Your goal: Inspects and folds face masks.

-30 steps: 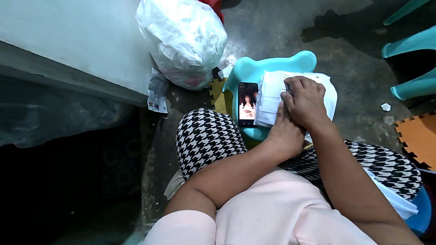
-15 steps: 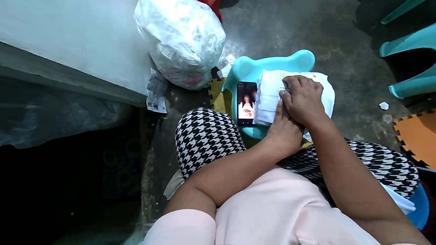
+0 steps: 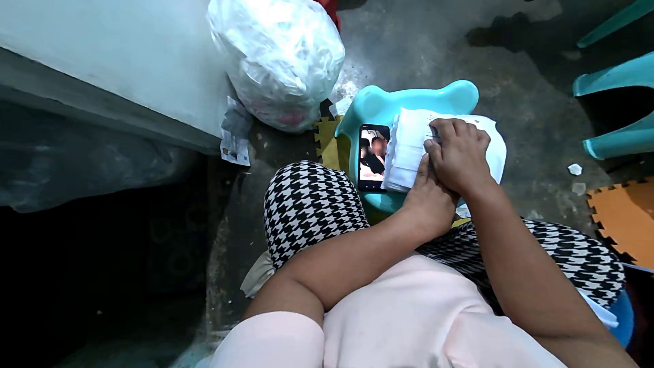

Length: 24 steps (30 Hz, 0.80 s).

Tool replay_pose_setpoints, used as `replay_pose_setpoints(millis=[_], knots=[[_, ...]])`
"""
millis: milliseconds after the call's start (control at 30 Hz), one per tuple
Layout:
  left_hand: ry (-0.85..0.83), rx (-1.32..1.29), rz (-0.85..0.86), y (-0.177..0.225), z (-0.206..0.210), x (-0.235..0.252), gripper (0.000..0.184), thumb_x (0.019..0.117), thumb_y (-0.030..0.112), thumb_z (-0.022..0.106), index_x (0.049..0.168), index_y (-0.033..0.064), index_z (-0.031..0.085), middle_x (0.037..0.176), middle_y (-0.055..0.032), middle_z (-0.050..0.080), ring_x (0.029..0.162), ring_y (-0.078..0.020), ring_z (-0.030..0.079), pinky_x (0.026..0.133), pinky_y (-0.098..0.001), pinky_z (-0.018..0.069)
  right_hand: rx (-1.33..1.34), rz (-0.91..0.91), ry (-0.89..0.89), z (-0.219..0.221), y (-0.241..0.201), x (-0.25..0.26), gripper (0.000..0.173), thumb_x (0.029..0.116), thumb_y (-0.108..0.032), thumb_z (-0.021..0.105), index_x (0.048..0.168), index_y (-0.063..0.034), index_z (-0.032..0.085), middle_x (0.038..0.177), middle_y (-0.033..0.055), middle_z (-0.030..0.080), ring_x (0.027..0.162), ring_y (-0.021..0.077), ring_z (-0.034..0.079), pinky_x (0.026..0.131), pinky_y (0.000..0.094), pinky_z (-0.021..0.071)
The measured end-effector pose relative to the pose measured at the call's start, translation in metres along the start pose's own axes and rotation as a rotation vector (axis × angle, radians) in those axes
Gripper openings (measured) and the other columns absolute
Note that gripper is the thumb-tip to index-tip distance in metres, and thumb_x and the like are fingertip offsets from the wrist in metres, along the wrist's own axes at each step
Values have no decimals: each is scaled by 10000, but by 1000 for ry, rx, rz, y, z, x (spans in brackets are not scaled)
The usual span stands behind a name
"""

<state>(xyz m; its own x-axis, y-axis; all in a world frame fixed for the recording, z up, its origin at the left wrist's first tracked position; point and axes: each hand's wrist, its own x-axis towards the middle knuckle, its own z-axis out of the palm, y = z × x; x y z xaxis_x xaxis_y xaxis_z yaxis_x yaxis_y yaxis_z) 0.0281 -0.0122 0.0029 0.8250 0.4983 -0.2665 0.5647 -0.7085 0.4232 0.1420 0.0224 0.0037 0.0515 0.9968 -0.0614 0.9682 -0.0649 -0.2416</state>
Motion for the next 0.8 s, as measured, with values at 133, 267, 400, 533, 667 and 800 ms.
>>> replay_pose_setpoints(millis=[133, 267, 400, 533, 667, 800], knots=[[-3, -3, 0, 0, 0, 0, 631, 1022, 436, 565, 1517, 55, 476, 1624, -205, 354, 1560, -415, 137, 1216, -665, -75, -4, -2, 7, 2, 1, -1, 462, 1072, -350, 399, 1410, -66, 534, 1396, 242, 543, 1316, 464, 487, 1035, 702, 318], [-2, 5, -1, 0, 2, 0, 614, 1003, 390, 594, 1513, 65, 484, 1627, -189, 355, 1562, -405, 137, 1214, -665, -81, -5, 1, 10, 2, 1, -1, 464, 1070, -364, 386, 1403, -81, 539, 1386, 225, 552, 1318, 453, 487, 1048, 694, 307], [-7, 26, 7, 0, 2, -1, 624, 1021, 426, 564, 1519, 60, 476, 1624, -190, 362, 1559, -400, 157, 1217, -668, -68, -10, 25, -1, 4, 1, 1, 477, 1061, -393, 376, 1400, -104, 548, 1389, 203, 558, 1337, 426, 483, 1077, 680, 285], [-1, 29, -2, 0, 3, -1, 635, 1016, 419, 574, 1529, 61, 461, 1635, -192, 339, 1565, -402, 130, 1217, -662, -78, -8, 24, -3, 3, 0, 1, 468, 1063, -376, 383, 1400, -95, 545, 1393, 211, 556, 1344, 432, 477, 1080, 690, 278], [8, 31, 7, 0, 3, -2, 630, 1012, 409, 583, 1526, 65, 466, 1631, -190, 348, 1564, -401, 136, 1215, -666, -78, -8, 34, -8, 3, 0, 1, 466, 1063, -377, 396, 1405, -96, 541, 1401, 210, 551, 1349, 430, 474, 1085, 687, 275], [21, 11, 12, 0, 3, -3, 635, 1000, 394, 606, 1519, 53, 474, 1636, -210, 329, 1563, -414, 126, 1219, -661, -74, 1, 10, 14, 3, -1, -3, 464, 1068, -346, 401, 1418, -68, 525, 1417, 242, 532, 1344, 464, 466, 1060, 701, 298]])
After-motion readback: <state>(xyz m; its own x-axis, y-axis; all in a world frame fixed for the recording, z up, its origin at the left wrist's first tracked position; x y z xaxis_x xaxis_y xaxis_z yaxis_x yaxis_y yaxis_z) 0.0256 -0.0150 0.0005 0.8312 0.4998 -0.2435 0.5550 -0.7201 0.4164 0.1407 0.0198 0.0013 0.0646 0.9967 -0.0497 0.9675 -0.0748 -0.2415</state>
